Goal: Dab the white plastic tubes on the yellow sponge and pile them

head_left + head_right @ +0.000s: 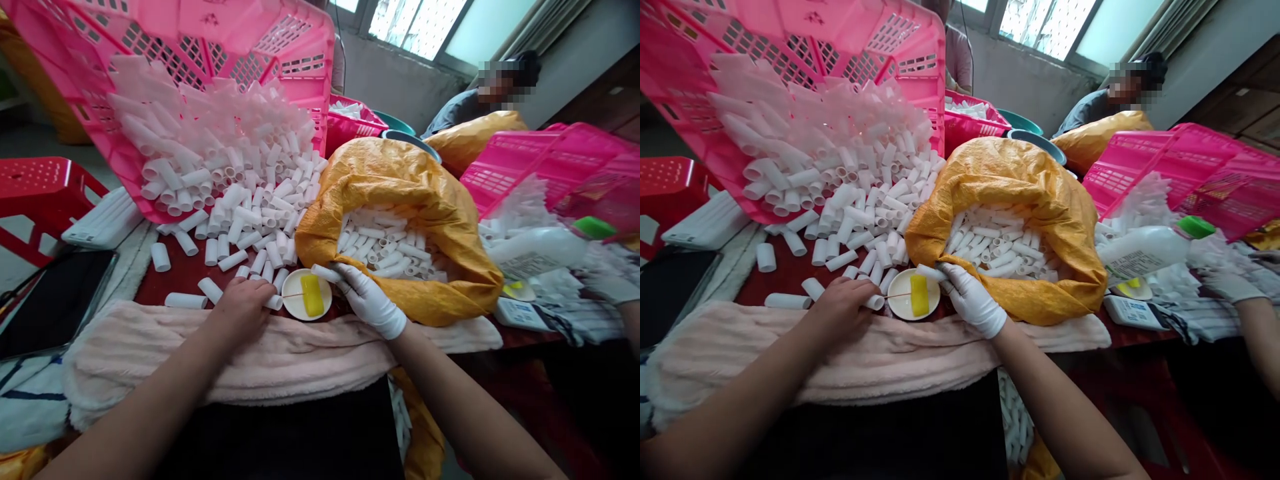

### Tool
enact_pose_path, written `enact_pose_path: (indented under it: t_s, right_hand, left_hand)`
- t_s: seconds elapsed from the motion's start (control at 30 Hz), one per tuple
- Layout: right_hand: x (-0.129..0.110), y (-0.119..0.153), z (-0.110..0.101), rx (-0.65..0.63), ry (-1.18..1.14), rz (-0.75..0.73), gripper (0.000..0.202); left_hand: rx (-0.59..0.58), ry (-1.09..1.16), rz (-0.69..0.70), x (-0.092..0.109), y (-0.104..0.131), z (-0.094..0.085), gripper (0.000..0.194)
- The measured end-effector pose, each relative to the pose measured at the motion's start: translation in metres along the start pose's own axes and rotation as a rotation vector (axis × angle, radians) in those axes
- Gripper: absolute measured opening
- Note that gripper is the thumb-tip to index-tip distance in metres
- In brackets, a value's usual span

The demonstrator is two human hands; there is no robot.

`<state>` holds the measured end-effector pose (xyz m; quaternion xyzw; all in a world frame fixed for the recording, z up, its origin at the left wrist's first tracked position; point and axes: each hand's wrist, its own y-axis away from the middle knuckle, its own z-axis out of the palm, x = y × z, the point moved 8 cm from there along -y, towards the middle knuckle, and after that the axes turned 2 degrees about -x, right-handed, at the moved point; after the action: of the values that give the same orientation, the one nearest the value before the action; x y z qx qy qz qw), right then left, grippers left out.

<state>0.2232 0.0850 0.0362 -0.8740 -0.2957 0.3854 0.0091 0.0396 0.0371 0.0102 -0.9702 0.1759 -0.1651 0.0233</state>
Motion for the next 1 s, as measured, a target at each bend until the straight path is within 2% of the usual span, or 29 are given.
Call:
enact_pose_path:
  t_s: [0.13, 0.3, 0.4, 0.57, 0.7, 0.83, 1.0]
  right_hand:
    - [-0.003, -0.013, 0.000, 0.000, 0.065, -0.092, 0.031]
    - [-0.009, -0.021, 0.013, -0.060, 0.055, -0.146, 0.026]
    - [-0.010, -0.017, 0.019, -0.111, 0.078, -0.230, 0.024]
    - [-0.006, -0.013, 0.015, -0.098, 0.149, -0.218, 0.028]
    - [-0.017, -0.003, 0.019, -0.170, 0.190, -0.359, 0.026]
    - [-0.008, 0.000, 0.020, -0.124, 0.271, -0.281, 0.029]
    - [-0.017, 0.007, 0.024, -0.140, 0.283, -0.366, 0.024]
  left_hand:
    - [-0.024, -0.012, -0.007, 0.002, -0.001, 0.000, 0.018]
    - [-0.043, 0.013, -0.046, 0.001, -0.005, 0.001, 0.020]
    - [-0.056, 0.007, -0.044, 0.000, -0.006, 0.003, 0.018]
    - [-0.033, -0.011, -0.029, -0.002, -0.007, 0.002, 0.017]
    - [-0.026, -0.014, -0.008, -0.001, -0.006, 0.000, 0.017]
    - [-0.028, -0.031, -0.031, -0.004, -0.006, 0.000, 0.014]
    - [-0.018, -0.030, -0.024, -0.005, -0.006, 0.001, 0.014]
